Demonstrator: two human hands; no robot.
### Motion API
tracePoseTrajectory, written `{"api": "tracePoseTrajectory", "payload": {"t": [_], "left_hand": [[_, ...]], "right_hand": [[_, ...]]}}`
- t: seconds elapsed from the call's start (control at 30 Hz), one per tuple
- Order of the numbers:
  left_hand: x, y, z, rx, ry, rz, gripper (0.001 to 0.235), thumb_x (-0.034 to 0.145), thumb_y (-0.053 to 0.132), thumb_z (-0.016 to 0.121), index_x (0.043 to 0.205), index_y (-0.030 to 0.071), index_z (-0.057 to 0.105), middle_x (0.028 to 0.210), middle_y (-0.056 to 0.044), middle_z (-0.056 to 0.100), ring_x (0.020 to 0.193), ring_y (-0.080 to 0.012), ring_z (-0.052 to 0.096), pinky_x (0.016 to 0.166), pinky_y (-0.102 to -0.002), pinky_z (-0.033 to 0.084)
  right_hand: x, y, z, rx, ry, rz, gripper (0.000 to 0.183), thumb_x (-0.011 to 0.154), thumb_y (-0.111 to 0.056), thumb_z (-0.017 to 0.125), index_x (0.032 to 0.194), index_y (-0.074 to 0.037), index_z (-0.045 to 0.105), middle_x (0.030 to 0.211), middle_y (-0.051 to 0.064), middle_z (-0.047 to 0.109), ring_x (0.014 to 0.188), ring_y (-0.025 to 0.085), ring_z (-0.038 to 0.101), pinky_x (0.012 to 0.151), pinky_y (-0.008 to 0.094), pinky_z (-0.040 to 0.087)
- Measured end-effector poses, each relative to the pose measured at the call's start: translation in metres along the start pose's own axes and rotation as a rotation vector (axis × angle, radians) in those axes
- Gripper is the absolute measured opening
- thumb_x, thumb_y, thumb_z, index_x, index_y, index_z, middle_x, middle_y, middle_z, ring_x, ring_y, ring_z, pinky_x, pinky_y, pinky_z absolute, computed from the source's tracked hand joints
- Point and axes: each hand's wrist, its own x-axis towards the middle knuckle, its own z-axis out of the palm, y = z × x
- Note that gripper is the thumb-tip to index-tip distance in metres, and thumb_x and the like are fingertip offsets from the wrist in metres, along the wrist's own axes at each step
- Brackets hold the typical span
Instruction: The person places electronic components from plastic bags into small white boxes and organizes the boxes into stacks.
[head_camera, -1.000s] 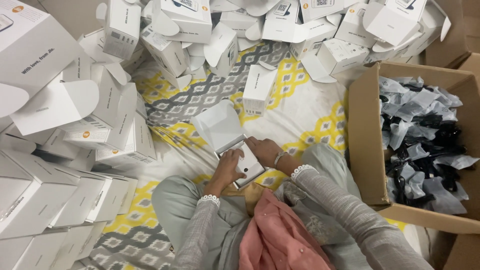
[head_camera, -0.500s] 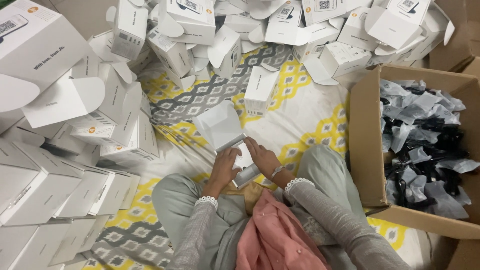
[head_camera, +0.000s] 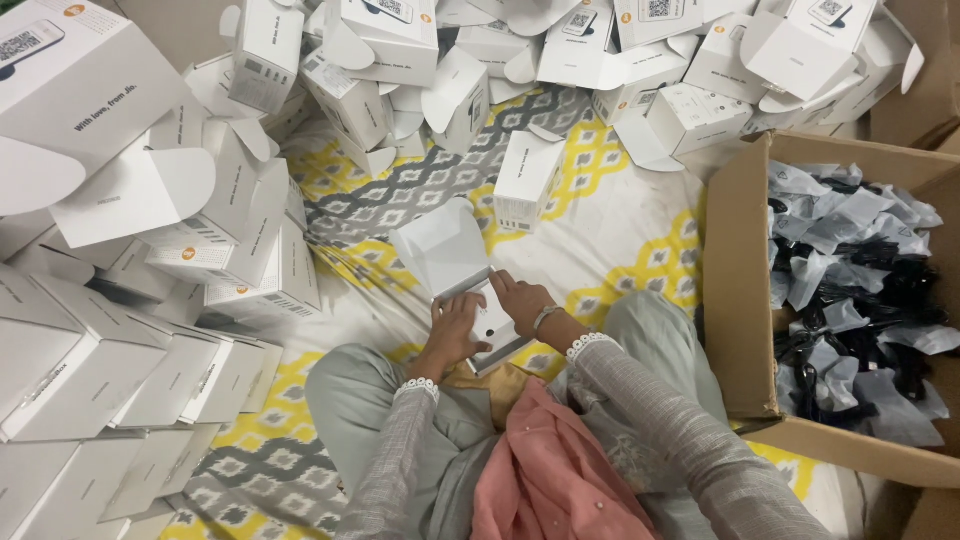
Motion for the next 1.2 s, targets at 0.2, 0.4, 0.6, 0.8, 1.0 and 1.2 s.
{"api": "tracePoseTrajectory", "payload": {"t": [0.2, 0.4, 0.6, 0.8, 1.0, 1.2], "left_hand": [[0.0, 0.013, 0.022, 0.188, 0.051, -0.006, 0.083, 0.062, 0.032, 0.094, 0.13, 0.014, 0.049, 0.143, -0.013, 0.045, 0.143, -0.0318, 0.035, 0.119, -0.067, 0.011], [0.0, 0.011, 0.029, 0.112, 0.184, 0.05, 0.09, 0.069, 0.038, 0.091, 0.139, 0.004, 0.046, 0.15, -0.024, 0.037, 0.146, -0.0397, 0.028, 0.118, -0.065, 0.01], [-0.01, -0.008, 0.023, 0.084, 0.223, -0.026, 0.078, 0.074, 0.029, 0.087, 0.139, 0.006, 0.051, 0.14, -0.015, 0.053, 0.14, -0.0344, 0.04, 0.125, -0.054, 0.015], [-0.005, 0.006, 0.015, 0.168, 0.164, -0.108, 0.08, 0.072, 0.022, 0.087, 0.142, 0.006, 0.05, 0.129, -0.014, 0.059, 0.129, -0.032, 0.051, 0.122, -0.051, 0.02], [-0.01, 0.037, -0.007, 0.2, 0.222, -0.126, 0.074, 0.069, 0.015, 0.087, 0.134, 0.004, 0.054, 0.12, -0.017, 0.06, 0.118, -0.0315, 0.055, 0.115, -0.048, 0.032], [-0.019, 0.018, 0.045, 0.226, 0.302, -0.057, 0.047, 0.072, 0.007, 0.08, 0.114, 0.003, 0.058, 0.101, -0.017, 0.068, 0.101, -0.0332, 0.065, 0.098, -0.044, 0.045]], "right_hand": [[-0.014, -0.004, 0.011, -0.108, -0.111, -0.028, 0.111, 0.075, -0.012, 0.078, 0.162, -0.005, 0.009, 0.167, 0.019, 0.01, 0.118, 0.037, 0.06, 0.087, 0.042, 0.057], [-0.012, 0.006, 0.041, -0.117, 0.024, -0.082, 0.102, 0.079, -0.022, 0.079, 0.16, -0.012, 0.019, 0.171, 0.016, -0.001, 0.142, 0.034, 0.04, 0.101, 0.049, 0.049], [-0.022, -0.009, -0.003, -0.001, -0.089, -0.04, 0.115, 0.076, -0.045, 0.086, 0.159, -0.01, 0.016, 0.168, 0.012, -0.006, 0.149, 0.035, 0.025, 0.114, 0.052, 0.035], [-0.009, 0.002, 0.052, -0.16, 0.252, -0.074, 0.091, 0.075, -0.027, 0.082, 0.152, -0.006, 0.037, 0.169, 0.013, 0.013, 0.142, 0.031, 0.04, 0.111, 0.05, 0.041], [-0.018, -0.012, 0.025, -0.06, 0.417, -0.008, 0.081, 0.067, -0.012, 0.084, 0.138, -0.002, 0.048, 0.157, 0.02, 0.032, 0.131, 0.033, 0.051, 0.107, 0.044, 0.046], [-0.027, 0.0, 0.028, 0.238, 0.317, -0.069, 0.064, 0.068, -0.013, 0.084, 0.124, -0.008, 0.054, 0.154, 0.02, 0.036, 0.127, 0.036, 0.054, 0.102, 0.044, 0.047]]}}
